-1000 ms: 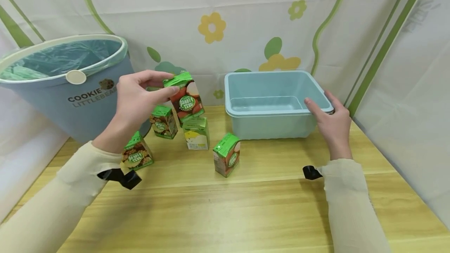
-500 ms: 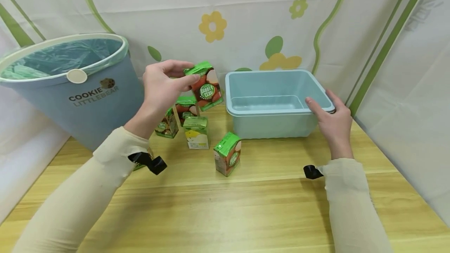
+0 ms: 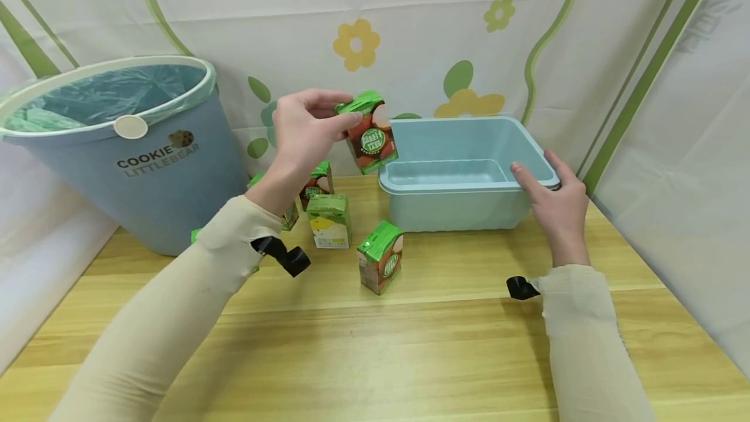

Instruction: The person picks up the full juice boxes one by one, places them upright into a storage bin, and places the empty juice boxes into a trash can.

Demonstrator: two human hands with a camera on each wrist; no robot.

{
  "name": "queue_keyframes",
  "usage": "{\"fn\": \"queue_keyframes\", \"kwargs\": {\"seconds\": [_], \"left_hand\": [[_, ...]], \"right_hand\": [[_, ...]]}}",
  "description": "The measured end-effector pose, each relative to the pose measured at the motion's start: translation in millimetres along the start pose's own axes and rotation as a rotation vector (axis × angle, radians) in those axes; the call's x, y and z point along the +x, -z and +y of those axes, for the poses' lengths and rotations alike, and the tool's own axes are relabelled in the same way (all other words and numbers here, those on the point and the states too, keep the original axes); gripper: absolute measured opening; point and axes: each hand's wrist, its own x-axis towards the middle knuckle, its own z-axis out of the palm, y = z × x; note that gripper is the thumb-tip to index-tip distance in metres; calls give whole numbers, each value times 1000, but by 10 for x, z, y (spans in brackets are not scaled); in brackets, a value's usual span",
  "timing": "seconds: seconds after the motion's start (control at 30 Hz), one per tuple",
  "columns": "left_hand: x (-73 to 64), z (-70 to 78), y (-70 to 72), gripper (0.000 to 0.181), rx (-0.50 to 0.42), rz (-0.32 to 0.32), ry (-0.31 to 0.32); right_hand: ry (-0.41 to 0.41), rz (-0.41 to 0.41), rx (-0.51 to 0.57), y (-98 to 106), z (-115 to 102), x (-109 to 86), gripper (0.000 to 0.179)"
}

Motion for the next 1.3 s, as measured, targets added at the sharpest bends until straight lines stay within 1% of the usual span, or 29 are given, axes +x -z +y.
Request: {"fn": "queue_keyframes", "kwargs": {"seconds": [0.3,0.53,0.6,0.7,1.0,1.3], "left_hand": [[30,-43,-305,22,-48,6,-3],[87,-38,-504,21,-120,3,2],[99,-35,-559,21,-134,-2,13],[109,-39,-637,20,-128,-10,20],[95,-119,-842,21,-113,-85,34],[110,-257,-962,23,-52,-146,67]], "right_hand": [[-4,-2,-5,3,3,-15,82],[-9,-1,-11,26,27,-23,82],[-9,4,-12,33,37,-24,82],[-2,13,-5,41,50,-24,82],[11,20,-4,34,51,-11,81],[31,22,1,-3,20,-3,81]]}}
